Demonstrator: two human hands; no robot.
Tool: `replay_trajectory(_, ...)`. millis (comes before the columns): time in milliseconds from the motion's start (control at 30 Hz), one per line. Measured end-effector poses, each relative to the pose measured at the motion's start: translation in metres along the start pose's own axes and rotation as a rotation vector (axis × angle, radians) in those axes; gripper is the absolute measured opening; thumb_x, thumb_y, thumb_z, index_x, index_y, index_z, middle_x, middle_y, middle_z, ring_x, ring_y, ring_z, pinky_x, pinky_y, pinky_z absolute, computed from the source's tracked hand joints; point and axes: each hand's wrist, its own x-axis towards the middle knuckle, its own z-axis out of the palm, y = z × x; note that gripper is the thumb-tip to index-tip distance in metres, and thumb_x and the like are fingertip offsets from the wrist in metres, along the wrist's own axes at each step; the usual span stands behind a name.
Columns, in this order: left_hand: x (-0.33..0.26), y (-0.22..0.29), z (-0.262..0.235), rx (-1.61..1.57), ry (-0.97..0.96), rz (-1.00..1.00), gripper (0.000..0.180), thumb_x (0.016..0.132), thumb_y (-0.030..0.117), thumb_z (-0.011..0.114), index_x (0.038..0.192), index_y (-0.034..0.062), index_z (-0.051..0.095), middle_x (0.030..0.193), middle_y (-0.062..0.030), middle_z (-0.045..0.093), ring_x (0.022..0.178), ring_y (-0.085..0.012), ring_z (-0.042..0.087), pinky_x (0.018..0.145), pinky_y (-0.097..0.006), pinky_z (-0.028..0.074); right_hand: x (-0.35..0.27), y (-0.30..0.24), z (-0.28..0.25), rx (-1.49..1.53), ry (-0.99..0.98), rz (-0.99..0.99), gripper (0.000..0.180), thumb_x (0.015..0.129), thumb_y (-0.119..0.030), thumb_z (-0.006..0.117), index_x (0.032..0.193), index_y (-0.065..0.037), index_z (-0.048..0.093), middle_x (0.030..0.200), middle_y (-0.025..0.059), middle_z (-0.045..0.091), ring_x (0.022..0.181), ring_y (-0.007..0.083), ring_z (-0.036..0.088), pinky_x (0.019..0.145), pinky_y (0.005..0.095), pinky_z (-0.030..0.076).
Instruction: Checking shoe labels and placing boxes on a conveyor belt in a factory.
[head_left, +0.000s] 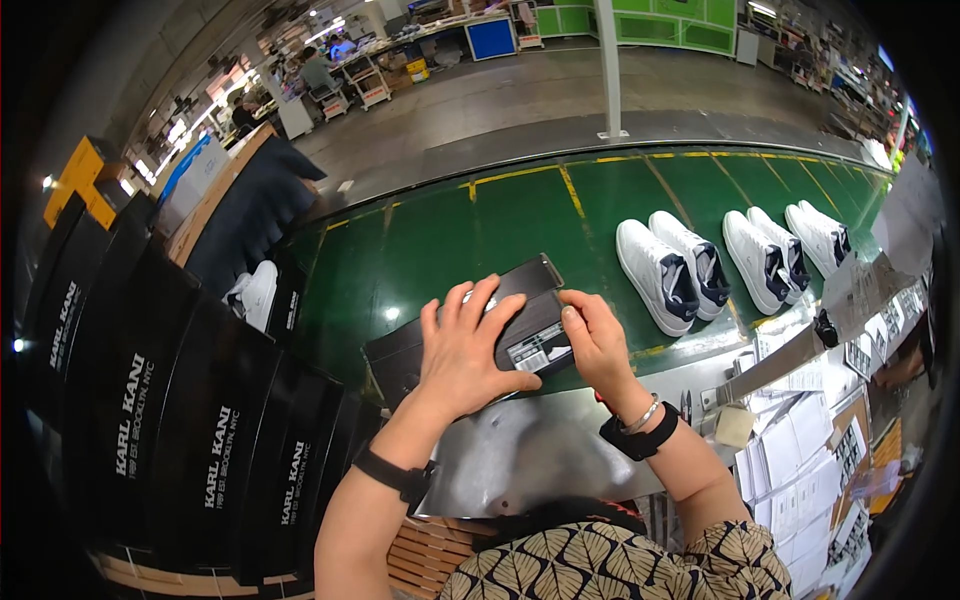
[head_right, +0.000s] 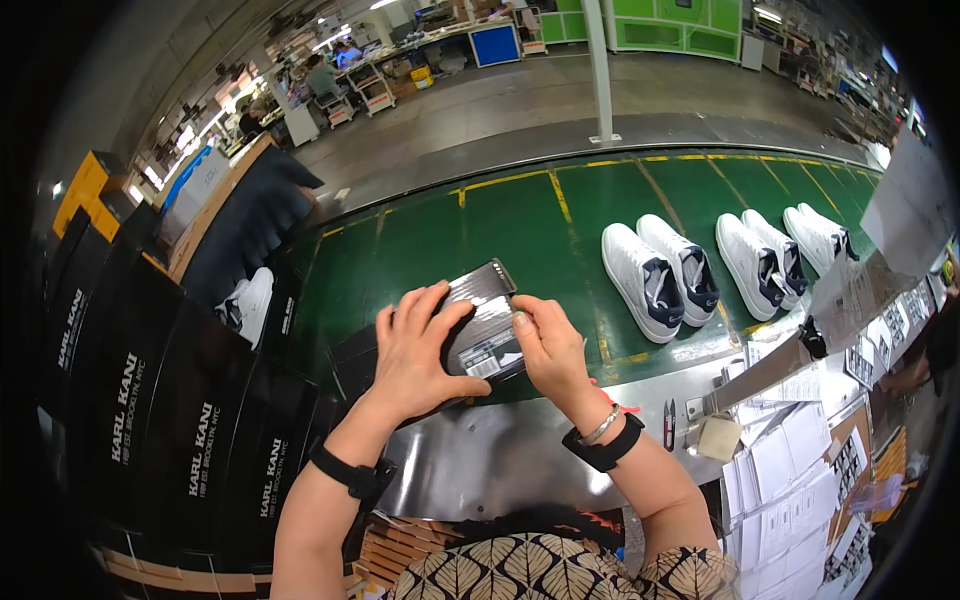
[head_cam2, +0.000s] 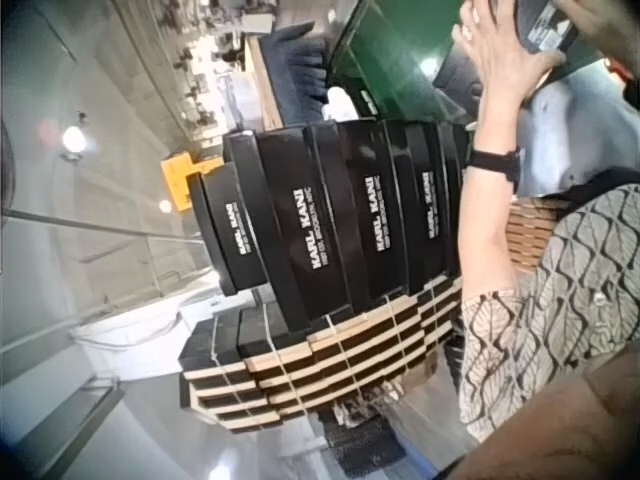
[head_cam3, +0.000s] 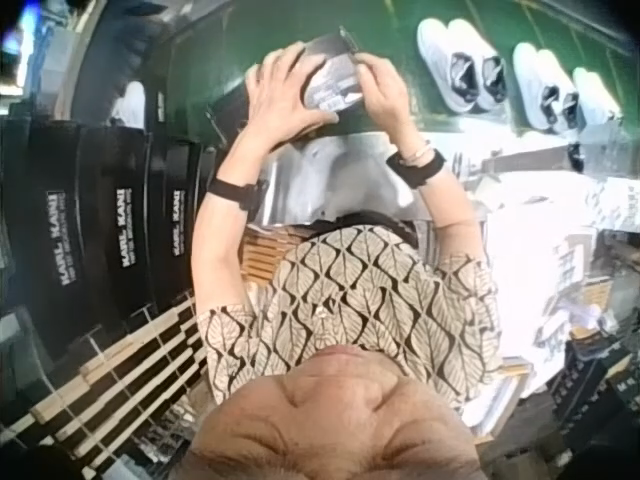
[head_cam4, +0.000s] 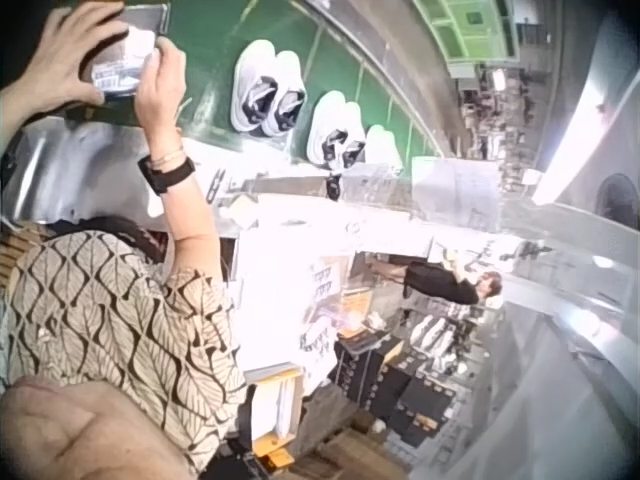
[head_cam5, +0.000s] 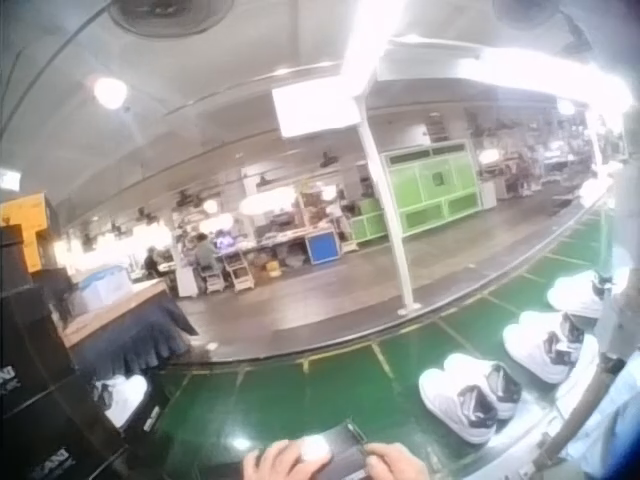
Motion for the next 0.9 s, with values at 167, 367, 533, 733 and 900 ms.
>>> replay_trajectory(167, -0.004, -0.024, -0.005, -0.046, 0.226, -0.147, 0.067, 0.062, 0.03, 0.076, 0.118, 0.0067, 0.048, 0.123, -0.0174, 0.048, 0.104, -0.0348, 0.05, 0.088, -0.041, 0.04, -0.019, 0.043, -0.022, 0.154, -0.102, 0.37, 0.028, 0.086, -0.018, 0.056, 0.107, -0.001, 0.055, 0.09, 0.0081, 0.057, 0.072, 0.0141, 0.057, 0.069, 0.0261, 0.047)
replay_trajectory(367, -0.002, -0.051, -0.012, 0.023, 0.347, -0.175, 0.039, 0.073, 0.019, 0.069, 0.106, 0.0032, 0.055, 0.093, -0.0138, 0.059, 0.088, -0.0301, 0.054, 0.078, -0.037, 0.042, -0.037, 0.116, -0.092, -0.5, -0.247, 0.422, 0.031, 0.076, -0.018, 0.062, 0.104, -0.006, 0.057, 0.108, 0.0155, 0.052, 0.094, 0.0306, 0.055, 0.081, 0.0362, 0.046)
replay_trajectory(533, 0.018, -0.071, -0.009, 0.116, 0.606, -0.284, 0.028, 0.079, 0.015, 0.064, 0.102, 0.0009, 0.055, 0.093, -0.0136, 0.058, 0.089, -0.0302, 0.053, 0.08, -0.038, 0.04, -0.019, 0.147, -0.143, -0.79, -0.15, 0.286, 0.031, 0.071, -0.014, 0.061, 0.102, -0.006, 0.058, 0.101, 0.0148, 0.052, 0.094, 0.0333, 0.053, 0.081, 0.0397, 0.045)
replay_trajectory(733, 0.049, -0.046, 0.063, 0.374, 0.141, -0.044, 0.038, 0.065, 0.017, 0.071, 0.1, 0.0113, 0.056, 0.121, -0.0143, 0.045, 0.111, -0.0337, 0.041, 0.091, -0.051, 0.032, 0.0, 0.188, -0.169, -0.981, -0.236, 0.323, 0.039, 0.064, -0.01, 0.064, 0.102, -0.009, 0.059, 0.11, 0.0166, 0.048, 0.102, 0.0348, 0.046, 0.086, 0.0429, 0.039)
replay_trajectory(900, 0.014, -0.056, 0.085, 0.289, -0.068, -0.214, 0.046, 0.067, 0.018, 0.07, 0.109, 0.013, 0.055, 0.133, -0.0111, 0.035, 0.122, -0.0364, 0.032, 0.095, -0.058, 0.025, 0.024, 0.2, -0.18, -1.154, -0.602, 0.364, 0.067, 0.057, -0.015, 0.069, 0.12, -0.028, 0.051, 0.135, 0.0211, 0.032, 0.127, 0.0395, 0.027, 0.103, 0.0514, 0.021)
